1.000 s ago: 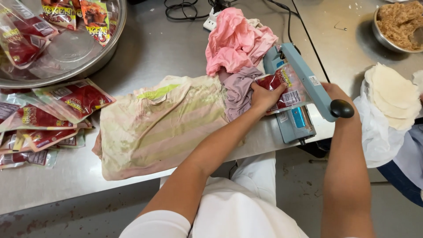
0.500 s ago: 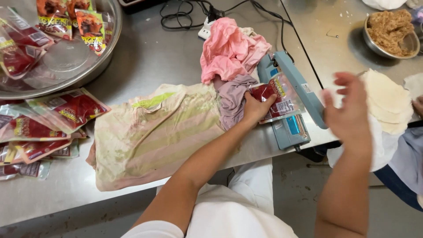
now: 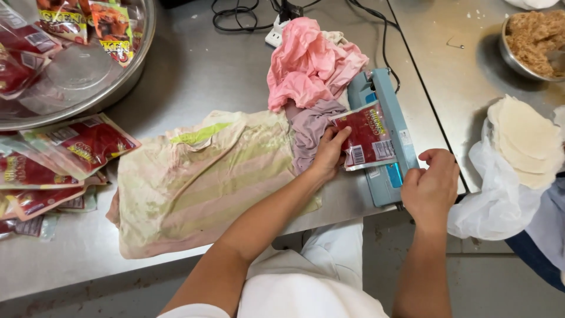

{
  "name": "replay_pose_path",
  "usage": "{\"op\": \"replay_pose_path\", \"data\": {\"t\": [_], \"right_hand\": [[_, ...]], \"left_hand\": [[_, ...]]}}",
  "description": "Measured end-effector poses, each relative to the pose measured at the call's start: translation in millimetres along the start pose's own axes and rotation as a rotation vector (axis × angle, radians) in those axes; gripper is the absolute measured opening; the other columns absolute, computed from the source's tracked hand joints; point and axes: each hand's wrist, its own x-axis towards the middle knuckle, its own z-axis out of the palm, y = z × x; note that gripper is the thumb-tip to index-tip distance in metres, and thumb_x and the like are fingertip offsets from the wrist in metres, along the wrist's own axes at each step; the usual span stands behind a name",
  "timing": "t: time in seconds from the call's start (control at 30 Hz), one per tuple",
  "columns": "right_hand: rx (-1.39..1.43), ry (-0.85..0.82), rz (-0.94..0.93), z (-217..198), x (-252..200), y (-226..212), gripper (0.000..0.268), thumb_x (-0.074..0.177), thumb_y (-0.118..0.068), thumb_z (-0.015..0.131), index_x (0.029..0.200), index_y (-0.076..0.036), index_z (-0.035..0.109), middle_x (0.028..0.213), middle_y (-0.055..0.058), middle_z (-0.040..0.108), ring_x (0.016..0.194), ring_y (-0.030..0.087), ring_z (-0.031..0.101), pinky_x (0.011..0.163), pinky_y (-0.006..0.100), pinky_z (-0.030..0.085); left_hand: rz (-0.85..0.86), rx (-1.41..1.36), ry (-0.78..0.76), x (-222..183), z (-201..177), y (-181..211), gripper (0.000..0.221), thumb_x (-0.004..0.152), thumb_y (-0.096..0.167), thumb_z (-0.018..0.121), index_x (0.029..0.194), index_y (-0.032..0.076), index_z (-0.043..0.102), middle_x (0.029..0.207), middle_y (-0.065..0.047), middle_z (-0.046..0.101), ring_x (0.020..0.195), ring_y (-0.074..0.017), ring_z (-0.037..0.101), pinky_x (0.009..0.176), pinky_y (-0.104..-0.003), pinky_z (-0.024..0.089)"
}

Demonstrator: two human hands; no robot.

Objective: The person wipes small red and white food packets one by one with a cloth, then uses a heat-sealing machine to seal the top of each packet before setting them aside on a table.

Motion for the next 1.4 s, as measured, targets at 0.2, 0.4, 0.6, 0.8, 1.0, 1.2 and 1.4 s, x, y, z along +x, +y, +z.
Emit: {"op": "replay_pose_path", "data": {"t": [0.2, 0.4, 0.6, 0.8, 1.0, 1.2, 1.4], "right_hand": [[0.014, 0.045, -0.068, 6.7, 2.0, 7.6, 0.023, 0.086, -0.003, 0.055, 0.108, -0.009, 0.053, 0.101, 0.014, 0.054, 0.101, 0.042, 0.056, 0.09, 0.052, 0.046], [0.027, 0.005, -0.027, -5.3, 2.6, -9.4, 0.023, 0.085, 0.001, 0.047, 0.107, -0.001, 0.052, 0.106, 0.015, 0.054, 0.096, 0.037, 0.049, 0.078, 0.05, 0.04], [0.003, -0.004, -0.057, -5.6, 2.7, -5.7, 0.023, 0.084, 0.001, 0.047, 0.108, 0.0, 0.05, 0.107, 0.017, 0.052, 0.097, 0.039, 0.048, 0.078, 0.051, 0.04], [-0.04, 0.042, -0.097, -1.4, 0.9, -3.6, 0.022, 0.086, 0.001, 0.048, 0.107, 0.0, 0.05, 0.106, 0.017, 0.052, 0.091, 0.038, 0.048, 0.068, 0.051, 0.039], [-0.011, -0.091, 0.03, -20.7, 9.7, -25.8, 0.029, 0.089, 0.0, 0.046, 0.118, -0.001, 0.051, 0.116, 0.021, 0.051, 0.109, 0.044, 0.048, 0.086, 0.056, 0.039], [-0.026, -0.029, -0.133, -56.0, 35.4, -45.3, 0.035, 0.085, 0.005, 0.045, 0.119, 0.003, 0.049, 0.115, 0.025, 0.05, 0.102, 0.047, 0.045, 0.084, 0.058, 0.036], [-0.05, -0.068, 0.004, -12.9, 5.1, -15.8, 0.031, 0.09, -0.002, 0.044, 0.118, -0.001, 0.055, 0.112, 0.021, 0.056, 0.102, 0.044, 0.051, 0.083, 0.055, 0.04]], "left_hand": [[0.032, 0.022, -0.178, -13.4, -7.3, 18.1, 0.066, 0.091, 0.035, 0.076, 0.145, 0.013, 0.044, 0.137, -0.023, 0.048, 0.124, -0.0391, 0.055, 0.077, -0.049, 0.061], [-0.176, 0.054, -0.214, 8.2, -16.4, 17.3, 0.081, 0.083, 0.018, 0.072, 0.153, 0.015, 0.03, 0.126, -0.015, 0.063, 0.104, -0.0332, 0.068, 0.075, -0.051, 0.063], [-0.163, 0.064, -0.231, 11.4, -18.7, 12.8, 0.079, 0.085, 0.02, 0.071, 0.152, 0.016, 0.031, 0.122, -0.012, 0.064, 0.099, -0.0309, 0.069, 0.067, -0.05, 0.064], [-0.183, 0.065, -0.239, 10.6, -19.3, 14.5, 0.074, 0.083, 0.013, 0.073, 0.145, 0.016, 0.033, 0.128, -0.014, 0.063, 0.097, -0.0313, 0.07, 0.069, -0.052, 0.063], [-0.162, 0.082, -0.222, 16.4, -19.9, 8.0, 0.072, 0.084, 0.014, 0.074, 0.145, 0.018, 0.036, 0.124, -0.01, 0.064, 0.093, -0.0278, 0.07, 0.058, -0.047, 0.063], [-0.149, 0.062, -0.21, 10.5, -15.5, 16.5, 0.073, 0.083, 0.009, 0.073, 0.145, 0.015, 0.036, 0.13, -0.015, 0.061, 0.097, -0.0326, 0.069, 0.066, -0.051, 0.063], [-0.167, 0.077, -0.211, 13.1, -19.1, 11.6, 0.072, 0.082, 0.012, 0.074, 0.144, 0.014, 0.037, 0.131, -0.014, 0.061, 0.099, -0.0322, 0.069, 0.065, -0.052, 0.064]]}}
